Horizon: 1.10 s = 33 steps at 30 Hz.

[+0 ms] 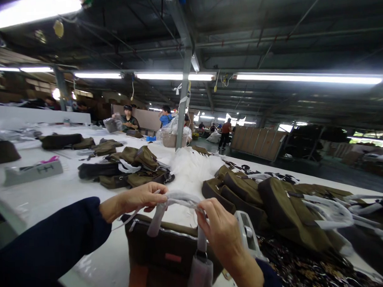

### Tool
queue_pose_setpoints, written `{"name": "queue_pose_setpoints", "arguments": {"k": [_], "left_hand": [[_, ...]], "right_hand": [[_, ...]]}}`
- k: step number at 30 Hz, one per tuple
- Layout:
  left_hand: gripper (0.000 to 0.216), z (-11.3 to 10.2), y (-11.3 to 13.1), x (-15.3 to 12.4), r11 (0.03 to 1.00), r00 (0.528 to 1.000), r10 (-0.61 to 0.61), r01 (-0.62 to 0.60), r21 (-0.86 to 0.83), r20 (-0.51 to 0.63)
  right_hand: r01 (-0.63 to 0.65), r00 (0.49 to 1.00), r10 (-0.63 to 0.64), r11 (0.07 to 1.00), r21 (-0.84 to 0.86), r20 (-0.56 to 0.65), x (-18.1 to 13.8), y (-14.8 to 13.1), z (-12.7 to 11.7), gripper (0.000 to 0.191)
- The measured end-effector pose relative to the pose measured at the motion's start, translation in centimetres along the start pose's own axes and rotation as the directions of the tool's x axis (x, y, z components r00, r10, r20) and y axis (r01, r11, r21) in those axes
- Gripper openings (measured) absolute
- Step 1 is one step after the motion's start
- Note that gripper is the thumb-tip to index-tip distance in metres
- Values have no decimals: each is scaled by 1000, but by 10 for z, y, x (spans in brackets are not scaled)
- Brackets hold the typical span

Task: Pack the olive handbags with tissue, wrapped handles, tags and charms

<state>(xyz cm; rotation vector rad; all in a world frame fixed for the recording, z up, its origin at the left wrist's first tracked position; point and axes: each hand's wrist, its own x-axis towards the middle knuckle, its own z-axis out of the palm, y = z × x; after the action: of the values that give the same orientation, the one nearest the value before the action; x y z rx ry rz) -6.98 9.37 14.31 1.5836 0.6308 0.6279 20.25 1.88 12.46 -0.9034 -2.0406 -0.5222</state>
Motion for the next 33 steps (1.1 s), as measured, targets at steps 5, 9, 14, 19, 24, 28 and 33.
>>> {"name": "queue_pose_setpoints", "arguments": {"k": [5, 9, 14, 19, 24, 28, 33], "left_hand": [[35, 4, -4, 2, 996, 999, 18, -22, -86, -49], [39, 0, -7, 3, 985, 1000, -3, 3, -170, 1], [39, -2, -7, 4, 994, 999, 7, -12, -109, -48], [40, 3, -1, 7, 998, 990, 60, -60, 4, -127], [40, 30, 4, -12, 941, 826, 319, -221, 255, -464], [28, 61, -8, -39, 847, 683, 459, -145, 511, -567], [10, 77, -16, -47, 705, 743, 541, -144, 695, -394]], "right_hand": [[-1, 999, -1, 996, -85, -32, -9, -2, 8, 17], [28, 999, -28, 999, -30, -16, -8, -7, 9, 13], [-170, 984, 151, 951, 257, 93, -10, -11, -2, 12], [-257, 963, 212, 903, 345, 165, -18, -11, -10, 8], [-491, 870, 420, 789, 371, 258, -18, -10, -12, 11], [-520, 853, 447, 766, 378, 268, -15, -13, -13, 15], [-524, 850, 425, 736, 429, 311, -7, -21, -14, 17]]}}
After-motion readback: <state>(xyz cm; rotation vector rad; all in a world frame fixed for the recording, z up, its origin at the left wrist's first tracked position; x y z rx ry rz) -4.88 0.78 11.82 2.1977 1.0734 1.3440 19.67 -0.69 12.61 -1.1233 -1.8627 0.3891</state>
